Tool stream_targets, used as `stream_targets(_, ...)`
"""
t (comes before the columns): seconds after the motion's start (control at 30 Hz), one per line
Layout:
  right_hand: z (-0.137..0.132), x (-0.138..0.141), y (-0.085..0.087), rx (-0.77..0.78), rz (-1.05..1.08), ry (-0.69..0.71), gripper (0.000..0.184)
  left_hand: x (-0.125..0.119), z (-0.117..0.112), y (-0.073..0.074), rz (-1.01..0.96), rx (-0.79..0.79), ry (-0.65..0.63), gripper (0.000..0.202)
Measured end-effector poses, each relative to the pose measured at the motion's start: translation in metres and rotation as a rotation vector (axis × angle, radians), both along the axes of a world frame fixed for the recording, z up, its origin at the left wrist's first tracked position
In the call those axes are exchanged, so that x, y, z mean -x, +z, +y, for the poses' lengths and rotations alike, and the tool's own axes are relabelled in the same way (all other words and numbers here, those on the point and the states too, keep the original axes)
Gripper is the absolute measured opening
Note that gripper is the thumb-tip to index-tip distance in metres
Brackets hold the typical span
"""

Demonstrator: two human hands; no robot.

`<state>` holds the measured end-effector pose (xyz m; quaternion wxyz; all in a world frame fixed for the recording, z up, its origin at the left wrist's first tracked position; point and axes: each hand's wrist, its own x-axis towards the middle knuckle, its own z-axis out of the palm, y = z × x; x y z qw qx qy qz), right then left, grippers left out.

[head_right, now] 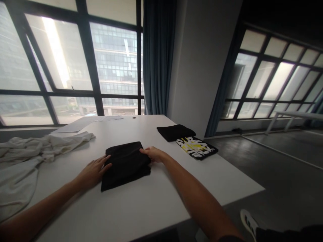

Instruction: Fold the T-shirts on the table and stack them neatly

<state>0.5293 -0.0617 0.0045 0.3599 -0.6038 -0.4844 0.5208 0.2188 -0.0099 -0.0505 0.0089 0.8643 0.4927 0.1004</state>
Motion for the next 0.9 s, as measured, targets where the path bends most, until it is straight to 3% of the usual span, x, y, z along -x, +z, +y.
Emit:
stream_targets(0.1,-0.001,0.003,0.001,0.030,0.206,0.041,0.043,-0.007,-0.007,0.000,-0.038,0.036,-0.066,0.073)
stream_targets(0.23,0.003,0.003,-0.006,0.030,0.258,-0.035,0.041,-0.010,-0.013,0.005,-0.057,0.089,-0.155,0.076)
stream_targets(0.43,0.007,-0.005,-0.009,-0.071,0.139,-0.112,0.026,-0.006,-0.012,0.015,-0.009,-0.016,-0.041,0.068)
stream_targets(0.6,0.002,-0.002,0.000,0.018,0.298,-0.016,0.023,-0.009,-0.015,0.011,0.021,0.012,-0.225,0.067)
stream_targets(0.77,0.000,0.004,0.004,0.200,0.315,-0.040,0.032,-0.010,-0.015,0.006,0.024,0.043,-0.228,0.064)
stream_targets(0.9,-0.001,0.008,0.005,0.246,0.328,-0.030,0.033,-0.009,-0.015,0.006,-0.025,0.046,-0.241,0.064)
